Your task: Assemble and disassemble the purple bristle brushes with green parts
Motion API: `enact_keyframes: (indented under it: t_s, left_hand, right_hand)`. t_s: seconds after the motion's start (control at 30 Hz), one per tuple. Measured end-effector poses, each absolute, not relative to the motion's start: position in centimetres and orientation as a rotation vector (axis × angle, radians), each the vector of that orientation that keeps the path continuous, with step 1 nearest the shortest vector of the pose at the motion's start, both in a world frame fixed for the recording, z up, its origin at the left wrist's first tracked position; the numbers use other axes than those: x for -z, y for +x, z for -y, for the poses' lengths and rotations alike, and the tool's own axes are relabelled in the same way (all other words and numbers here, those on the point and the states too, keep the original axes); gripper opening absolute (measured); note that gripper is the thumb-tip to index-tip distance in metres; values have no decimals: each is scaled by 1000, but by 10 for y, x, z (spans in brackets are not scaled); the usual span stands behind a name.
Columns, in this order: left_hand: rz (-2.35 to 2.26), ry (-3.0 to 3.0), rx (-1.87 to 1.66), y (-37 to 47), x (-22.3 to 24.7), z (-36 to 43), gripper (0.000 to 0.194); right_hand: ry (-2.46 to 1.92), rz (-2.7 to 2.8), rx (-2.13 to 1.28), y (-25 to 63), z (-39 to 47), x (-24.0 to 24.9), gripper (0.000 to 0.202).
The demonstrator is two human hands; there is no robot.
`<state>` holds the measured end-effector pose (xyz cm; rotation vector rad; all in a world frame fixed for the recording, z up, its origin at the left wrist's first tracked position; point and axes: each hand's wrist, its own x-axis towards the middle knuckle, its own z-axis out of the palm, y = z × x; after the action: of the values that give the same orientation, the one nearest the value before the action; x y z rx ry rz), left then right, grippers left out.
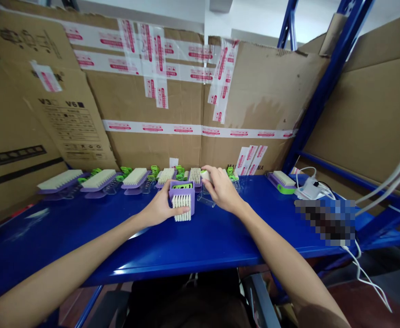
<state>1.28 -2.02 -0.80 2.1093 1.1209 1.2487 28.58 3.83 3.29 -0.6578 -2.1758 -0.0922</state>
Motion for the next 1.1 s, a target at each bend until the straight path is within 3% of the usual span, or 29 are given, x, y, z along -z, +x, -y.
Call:
enact_keyframes:
  t_s: [0.17,0.5,0.73,0.93,1.1]
  left_hand:
    - [-1273,2307,-1391,7,7,25,85]
    - [-1050,2245,-1975,3,20,10,86]
    - [-1075,2102,-1959,8,12,13,84]
    - [-1064,2017,-1858,3,15,11,86]
    - [-1004,2010,-1805,3,11,14,88]
  right_hand:
    - [-691,2245,123,287,-41,-34,33]
    - [-600,2530,-2,281,-35,-26,30]
    - [-539,2714,60,274,-37,-14,25]
    - [-582,2791,264,271,-39,-6,29]
    - [-588,2776,244,271,-40,-6,34]
